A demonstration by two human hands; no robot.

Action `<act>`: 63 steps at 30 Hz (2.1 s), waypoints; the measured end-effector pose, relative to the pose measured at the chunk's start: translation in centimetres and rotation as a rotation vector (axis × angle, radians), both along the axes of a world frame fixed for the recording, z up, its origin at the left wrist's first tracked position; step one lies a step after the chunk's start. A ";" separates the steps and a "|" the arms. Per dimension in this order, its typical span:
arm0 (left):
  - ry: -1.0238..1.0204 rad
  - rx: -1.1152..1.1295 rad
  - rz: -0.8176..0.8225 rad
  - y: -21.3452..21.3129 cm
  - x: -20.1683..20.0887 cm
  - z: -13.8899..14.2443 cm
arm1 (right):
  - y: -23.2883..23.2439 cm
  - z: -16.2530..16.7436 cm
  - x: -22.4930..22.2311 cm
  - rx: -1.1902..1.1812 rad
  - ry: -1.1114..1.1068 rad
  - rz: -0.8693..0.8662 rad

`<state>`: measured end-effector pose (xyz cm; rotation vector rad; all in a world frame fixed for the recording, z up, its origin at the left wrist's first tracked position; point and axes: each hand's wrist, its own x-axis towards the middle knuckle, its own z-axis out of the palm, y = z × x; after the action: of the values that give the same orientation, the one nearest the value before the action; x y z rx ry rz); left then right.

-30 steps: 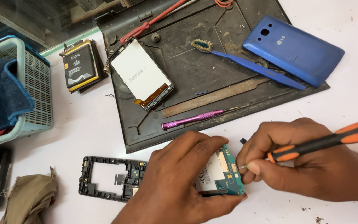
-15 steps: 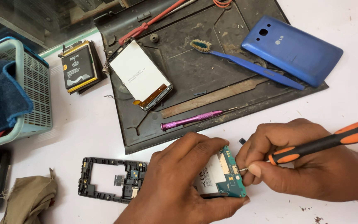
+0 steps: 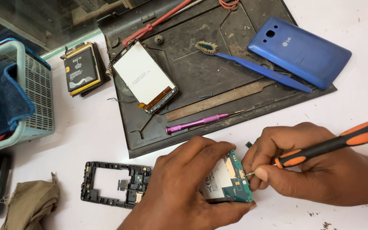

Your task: The person uses a screwdriver to remove screws from a smartphone motherboard, then detaches a small component and the display assembly. The person handles the motherboard, display, and screwdriver throughout the clip.

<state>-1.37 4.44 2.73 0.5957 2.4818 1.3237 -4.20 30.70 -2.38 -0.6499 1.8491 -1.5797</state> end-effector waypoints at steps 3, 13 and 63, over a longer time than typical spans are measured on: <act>0.043 -0.007 0.008 0.0 -0.1 -0.1 | -0.2 -0.1 0.1 -0.051 0.030 -0.002; 0.051 -0.005 0.006 0.1 -0.2 -0.2 | -0.2 0.2 -0.1 -0.050 -0.013 -0.007; 0.501 0.480 0.069 -6.4 3.0 1.2 | -8.1 4.3 3.3 -0.088 0.746 -0.516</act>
<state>1.59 -1.94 3.89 1.0692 2.5619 2.0316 -0.88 22.55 1.93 -0.9458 2.6668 -1.9091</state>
